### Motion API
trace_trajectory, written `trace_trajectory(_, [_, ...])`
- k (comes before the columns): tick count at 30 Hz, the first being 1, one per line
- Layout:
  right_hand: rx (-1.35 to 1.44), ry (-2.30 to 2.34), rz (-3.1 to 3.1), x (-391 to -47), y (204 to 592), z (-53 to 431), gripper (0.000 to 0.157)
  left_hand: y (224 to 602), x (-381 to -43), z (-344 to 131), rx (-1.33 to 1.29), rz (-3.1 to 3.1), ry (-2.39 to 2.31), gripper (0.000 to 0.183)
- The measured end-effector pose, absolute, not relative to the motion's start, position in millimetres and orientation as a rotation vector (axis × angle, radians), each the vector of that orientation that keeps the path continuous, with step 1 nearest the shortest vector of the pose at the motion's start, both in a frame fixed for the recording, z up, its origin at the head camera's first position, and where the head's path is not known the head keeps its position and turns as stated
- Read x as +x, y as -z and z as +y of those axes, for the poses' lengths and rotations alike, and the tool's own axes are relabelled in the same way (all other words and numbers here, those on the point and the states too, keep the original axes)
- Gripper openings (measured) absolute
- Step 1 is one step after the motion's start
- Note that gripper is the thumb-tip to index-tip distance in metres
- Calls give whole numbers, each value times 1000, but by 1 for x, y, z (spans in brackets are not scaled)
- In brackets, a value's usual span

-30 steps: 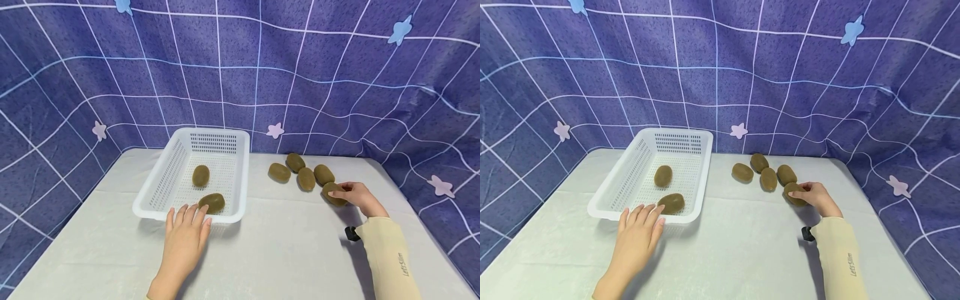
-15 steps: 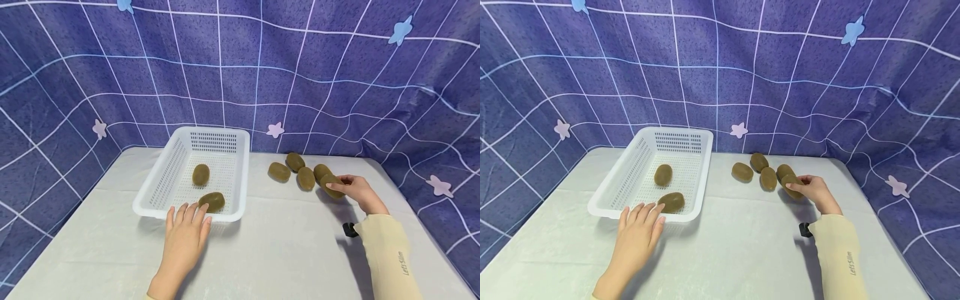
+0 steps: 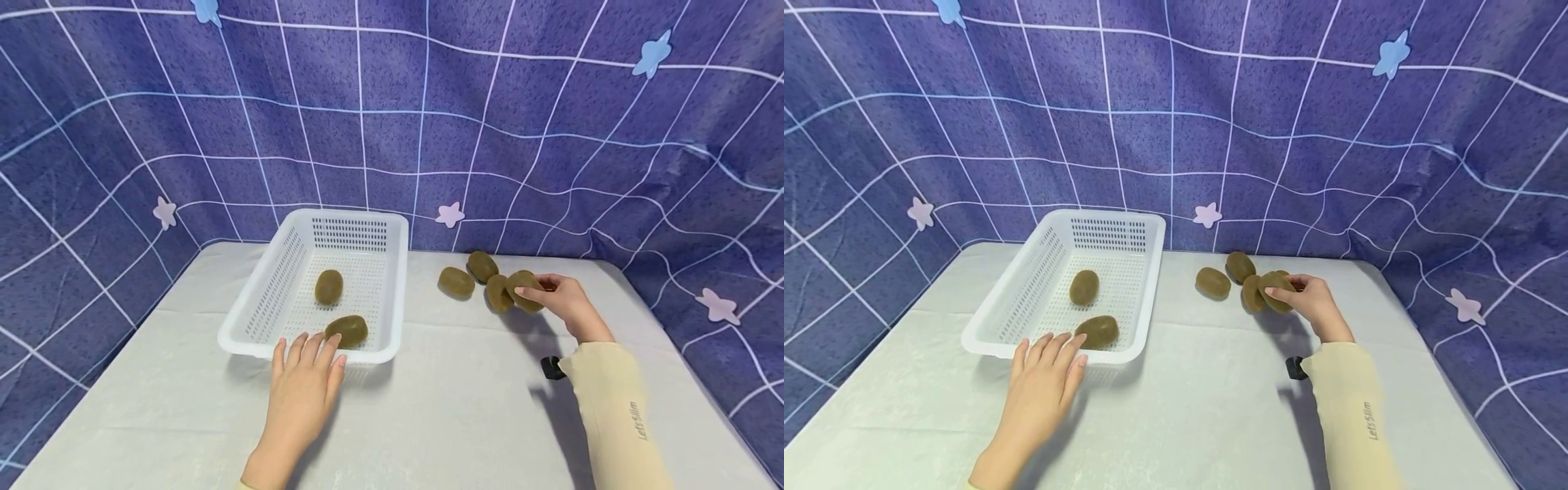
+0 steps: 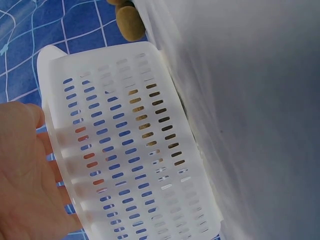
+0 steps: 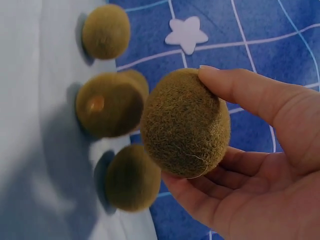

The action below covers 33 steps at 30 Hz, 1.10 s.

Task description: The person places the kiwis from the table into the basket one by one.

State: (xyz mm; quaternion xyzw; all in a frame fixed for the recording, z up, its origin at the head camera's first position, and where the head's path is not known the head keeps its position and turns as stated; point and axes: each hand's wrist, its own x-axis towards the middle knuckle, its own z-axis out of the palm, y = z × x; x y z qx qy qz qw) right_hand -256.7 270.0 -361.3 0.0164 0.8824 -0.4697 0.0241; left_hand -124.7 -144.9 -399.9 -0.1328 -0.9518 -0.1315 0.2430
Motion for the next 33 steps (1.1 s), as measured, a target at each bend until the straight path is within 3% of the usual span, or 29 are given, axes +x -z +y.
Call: trace_trajectory(33, [-124,1684,2555,-293,312,153,54,401,-125,-145,-367,-2593,356,43])
